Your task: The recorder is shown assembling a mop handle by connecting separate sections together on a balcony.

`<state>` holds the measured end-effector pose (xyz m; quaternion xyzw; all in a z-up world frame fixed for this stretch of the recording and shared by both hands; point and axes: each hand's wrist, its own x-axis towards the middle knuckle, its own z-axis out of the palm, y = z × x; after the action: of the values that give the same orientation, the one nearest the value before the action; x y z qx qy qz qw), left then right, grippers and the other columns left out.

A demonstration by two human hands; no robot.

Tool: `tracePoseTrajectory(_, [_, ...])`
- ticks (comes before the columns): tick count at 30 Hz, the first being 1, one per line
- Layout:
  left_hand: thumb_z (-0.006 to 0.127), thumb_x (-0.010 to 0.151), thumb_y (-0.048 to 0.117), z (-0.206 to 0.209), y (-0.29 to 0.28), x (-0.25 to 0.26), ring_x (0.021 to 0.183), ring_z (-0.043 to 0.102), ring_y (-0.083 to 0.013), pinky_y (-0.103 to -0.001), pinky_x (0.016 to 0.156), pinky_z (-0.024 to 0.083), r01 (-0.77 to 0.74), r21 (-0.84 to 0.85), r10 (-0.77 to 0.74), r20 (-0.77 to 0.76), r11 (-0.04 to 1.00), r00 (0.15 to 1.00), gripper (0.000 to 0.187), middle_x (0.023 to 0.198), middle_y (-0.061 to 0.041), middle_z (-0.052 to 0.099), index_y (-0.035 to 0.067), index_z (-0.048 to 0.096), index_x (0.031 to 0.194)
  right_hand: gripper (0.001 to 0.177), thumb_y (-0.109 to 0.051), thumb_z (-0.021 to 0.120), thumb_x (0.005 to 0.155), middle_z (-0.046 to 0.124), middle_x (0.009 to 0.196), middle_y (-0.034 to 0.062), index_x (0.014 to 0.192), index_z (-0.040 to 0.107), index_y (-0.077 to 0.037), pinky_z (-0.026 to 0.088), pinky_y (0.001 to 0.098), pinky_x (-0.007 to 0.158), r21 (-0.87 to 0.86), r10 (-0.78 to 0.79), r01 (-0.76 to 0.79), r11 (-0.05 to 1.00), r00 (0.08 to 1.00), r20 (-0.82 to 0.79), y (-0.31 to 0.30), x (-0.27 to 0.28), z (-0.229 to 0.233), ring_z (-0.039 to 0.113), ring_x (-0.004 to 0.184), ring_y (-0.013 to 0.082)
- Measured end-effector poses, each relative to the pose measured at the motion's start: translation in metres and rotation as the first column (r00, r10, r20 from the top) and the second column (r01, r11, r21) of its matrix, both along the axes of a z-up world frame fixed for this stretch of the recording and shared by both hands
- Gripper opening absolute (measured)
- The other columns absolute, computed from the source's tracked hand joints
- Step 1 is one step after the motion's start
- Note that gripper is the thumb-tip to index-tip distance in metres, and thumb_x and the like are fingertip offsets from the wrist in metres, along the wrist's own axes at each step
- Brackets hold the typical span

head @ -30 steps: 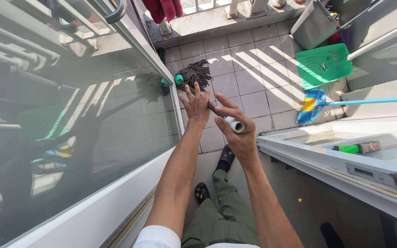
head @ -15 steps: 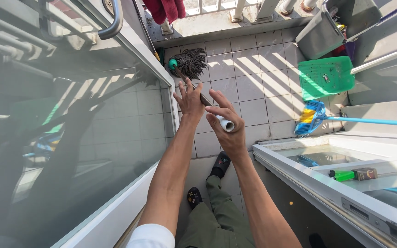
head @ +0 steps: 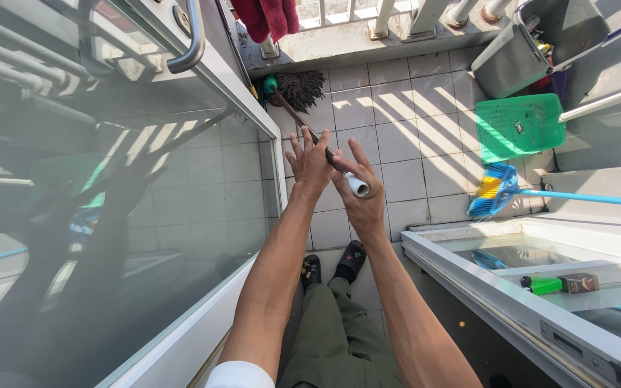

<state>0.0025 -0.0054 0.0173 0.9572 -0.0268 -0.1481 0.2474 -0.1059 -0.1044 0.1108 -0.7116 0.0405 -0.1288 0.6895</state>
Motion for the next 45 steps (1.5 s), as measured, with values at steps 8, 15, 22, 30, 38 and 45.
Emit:
tracePoseTrajectory(8, [0.071, 0.088, 0.045, 0.028, 0.002, -0.005, 0.152, 0.013, -0.0483, -0.072, 0.117, 0.019, 0.066, 0.023, -0.066, -0.007, 0.998, 0.998, 0.063, 0.164, -0.024, 0.023, 0.024, 0.054, 0.145, 0.028, -0.012, 0.074, 0.093, 0.044, 0.162, 0.017, 0.121, 0.073, -0.011, 0.047, 0.0444, 0.118, 0.033, -0.019, 0.019, 0.999, 1.0, 0.006, 0.001, -0.013, 0.049, 0.047, 0.148, 0.0291])
tracePoseTrajectory(15, [0.074, 0.083, 0.034, 0.034, 0.007, -0.039, 0.151, 0.027, -0.0496, -0.064, 0.118, 0.031, 0.114, -0.091, -0.101, 0.136, 0.989, 0.986, 0.04, 0.165, -0.019, 0.034, 0.025, 0.074, 0.123, 0.033, 0.002, 0.071, 0.086, 0.049, 0.159, 0.0149, 0.118, 0.075, -0.008, 0.034, 0.0462, 0.127, -0.059, -0.029, 0.033, 0.998, 0.997, 0.069, 0.008, -0.045, 0.114, 0.039, 0.154, 0.0313])
tracePoseTrajectory(22, [0.076, 0.085, 0.037, 0.069, -0.012, -0.101, 0.146, 0.029, -0.057, -0.064, 0.116, 0.032, 0.163, -0.196, -0.131, 0.166, 0.967, 0.977, 0.03, 0.162, -0.023, 0.038, 0.02, 0.077, 0.111, 0.031, 0.003, 0.071, 0.084, 0.053, 0.155, 0.0123, 0.112, 0.076, -0.009, 0.045, 0.0436, 0.12, -0.098, -0.083, 0.093, 0.991, 0.991, 0.101, 0.001, -0.088, 0.146, 0.045, 0.15, 0.0289])
tracePoseTrajectory(30, [0.078, 0.078, 0.042, 0.103, -0.036, -0.153, 0.141, 0.032, -0.058, -0.063, 0.113, 0.032, 0.262, -0.375, -0.208, 0.177, 0.889, 0.962, 0.041, 0.153, -0.028, 0.041, 0.016, 0.078, 0.109, 0.032, 0.005, 0.069, 0.08, 0.064, 0.145, 0.0091, 0.107, 0.078, -0.009, 0.046, 0.041, 0.119, -0.212, -0.164, 0.187, 0.959, 0.979, 0.122, -0.007, -0.137, 0.183, 0.055, 0.143, 0.0239])
tracePoseTrajectory(38, [0.067, 0.092, 0.028, 0.09, -0.04, -0.177, 0.146, 0.043, -0.0466, -0.061, 0.12, 0.033, 0.475, -0.336, -0.361, 0.349, 0.813, 0.865, 0.036, 0.145, -0.019, 0.055, 0.019, 0.074, 0.126, 0.027, 0.005, 0.069, 0.085, 0.068, 0.14, 0.0072, 0.106, 0.078, -0.009, 0.052, 0.0347, 0.111, -0.26, -0.174, 0.195, 0.946, 0.98, 0.101, 0.005, -0.163, 0.204, 0.064, 0.134, 0.0213])
tracePoseTrajectory(45, [0.066, 0.089, 0.022, 0.119, -0.033, -0.188, 0.146, 0.025, -0.0532, -0.079, 0.104, 0.03, 0.353, -0.284, -0.358, 0.036, 0.891, 0.933, 0.049, 0.163, -0.019, 0.026, 0.033, 0.061, 0.137, 0.025, 0.003, 0.075, 0.089, 0.065, 0.143, 0.0098, 0.111, 0.076, -0.011, 0.054, 0.0353, 0.112, -0.246, -0.19, 0.244, 0.938, 0.956, 0.223, 0.013, -0.169, 0.164, 0.061, 0.136, 0.0222])
